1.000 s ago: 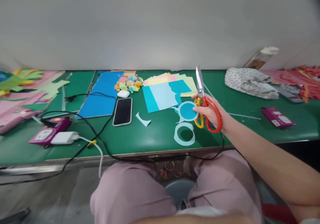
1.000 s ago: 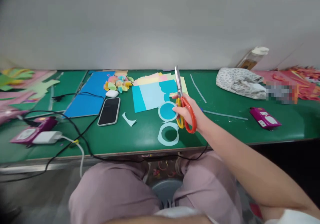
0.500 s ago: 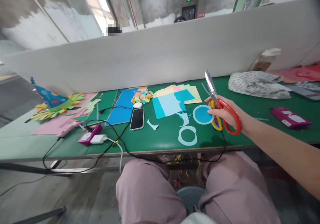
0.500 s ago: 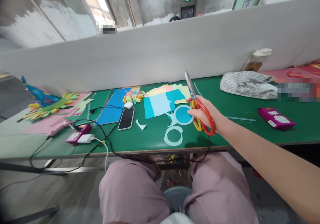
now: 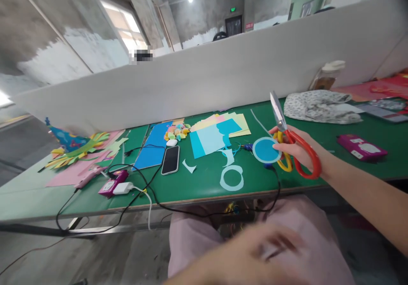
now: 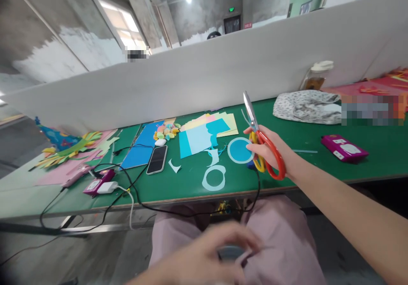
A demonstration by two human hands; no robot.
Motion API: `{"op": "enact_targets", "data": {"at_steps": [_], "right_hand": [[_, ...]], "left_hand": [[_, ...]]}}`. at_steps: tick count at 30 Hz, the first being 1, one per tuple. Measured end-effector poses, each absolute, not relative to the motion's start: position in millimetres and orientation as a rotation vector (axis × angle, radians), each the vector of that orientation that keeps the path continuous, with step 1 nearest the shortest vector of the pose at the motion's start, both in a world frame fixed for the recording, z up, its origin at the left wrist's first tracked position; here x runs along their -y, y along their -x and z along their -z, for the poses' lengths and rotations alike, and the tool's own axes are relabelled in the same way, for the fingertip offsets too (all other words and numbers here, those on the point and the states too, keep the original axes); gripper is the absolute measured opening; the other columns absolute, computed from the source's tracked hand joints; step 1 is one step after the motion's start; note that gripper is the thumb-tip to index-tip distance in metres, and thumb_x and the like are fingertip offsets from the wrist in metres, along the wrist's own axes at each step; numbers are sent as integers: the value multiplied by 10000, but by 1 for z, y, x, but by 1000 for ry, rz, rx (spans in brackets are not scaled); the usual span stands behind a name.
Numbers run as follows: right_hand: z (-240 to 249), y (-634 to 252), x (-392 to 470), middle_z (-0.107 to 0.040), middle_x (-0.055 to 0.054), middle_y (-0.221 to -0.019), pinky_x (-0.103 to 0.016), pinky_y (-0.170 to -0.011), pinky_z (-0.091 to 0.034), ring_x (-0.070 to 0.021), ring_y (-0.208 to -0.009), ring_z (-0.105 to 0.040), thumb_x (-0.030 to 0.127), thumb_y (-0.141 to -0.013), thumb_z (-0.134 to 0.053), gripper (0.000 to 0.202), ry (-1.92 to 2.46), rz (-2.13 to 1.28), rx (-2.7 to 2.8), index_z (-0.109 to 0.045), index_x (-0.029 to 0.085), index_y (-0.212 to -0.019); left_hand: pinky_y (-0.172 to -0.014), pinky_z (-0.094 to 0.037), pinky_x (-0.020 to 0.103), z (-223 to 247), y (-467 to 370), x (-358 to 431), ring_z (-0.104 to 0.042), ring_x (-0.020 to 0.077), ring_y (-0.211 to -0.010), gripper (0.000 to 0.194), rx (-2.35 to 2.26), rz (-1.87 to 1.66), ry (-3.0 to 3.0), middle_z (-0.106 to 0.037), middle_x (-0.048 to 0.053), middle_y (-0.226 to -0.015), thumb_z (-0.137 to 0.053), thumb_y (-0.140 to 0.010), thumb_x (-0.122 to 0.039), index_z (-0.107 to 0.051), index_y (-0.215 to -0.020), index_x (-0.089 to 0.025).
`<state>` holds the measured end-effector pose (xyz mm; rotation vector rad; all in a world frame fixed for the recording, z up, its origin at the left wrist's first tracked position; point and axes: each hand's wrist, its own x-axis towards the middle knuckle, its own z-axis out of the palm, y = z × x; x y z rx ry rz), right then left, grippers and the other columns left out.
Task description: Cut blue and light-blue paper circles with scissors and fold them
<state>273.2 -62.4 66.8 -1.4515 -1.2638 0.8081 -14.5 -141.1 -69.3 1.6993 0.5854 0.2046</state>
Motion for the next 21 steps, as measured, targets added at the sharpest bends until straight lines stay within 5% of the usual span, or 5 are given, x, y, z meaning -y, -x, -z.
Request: {"op": "enact_targets", "data": {"at_steps": [4,8,11,21], "right_hand": [[-58,-285,62,-565,35,-722,-274,-535,-517,-138,-562,-580,233,-769,-663,279,1440,-845,1218,-571,248,-1032],[-45,-288,57,-569,50,-666,-259,-509,-508,-132,-527,-574,261,-742,-694,300,1438,-862,1152,-576,256,-1018],[-34,-284,52,-571,59,-653,-243,-468,-506,-122,-491,-565,295,-697,-737,345,1372,-879,1090,-587,256,-1005],[-12,-266,36,-595,50,-673,-265,-490,-508,-144,-504,-593,263,-705,-741,353,1274,-999,978,-584,286,-1020]], "left_hand": [[-1118,-280,544,19,56,6,-398,292,-1327,399,-1376,-766,-1936,-491,132,-1387,-450,-935,-335,-497,-1308,-201],[-1144,-139,606,29,119,-56,-187,360,-1441,417,-1999,-987,-1971,-372,204,-1479,-447,-917,-291,-512,-1295,-129],[-1126,-172,633,57,139,-65,-263,344,-1418,384,-2203,-902,-2037,-423,136,-1467,-596,-862,-345,-590,-1197,-158],[-1111,-184,640,74,132,-67,-229,400,-1432,426,-2273,-757,-2249,-427,205,-1469,-494,-886,-401,-640,-1196,-146]]}}
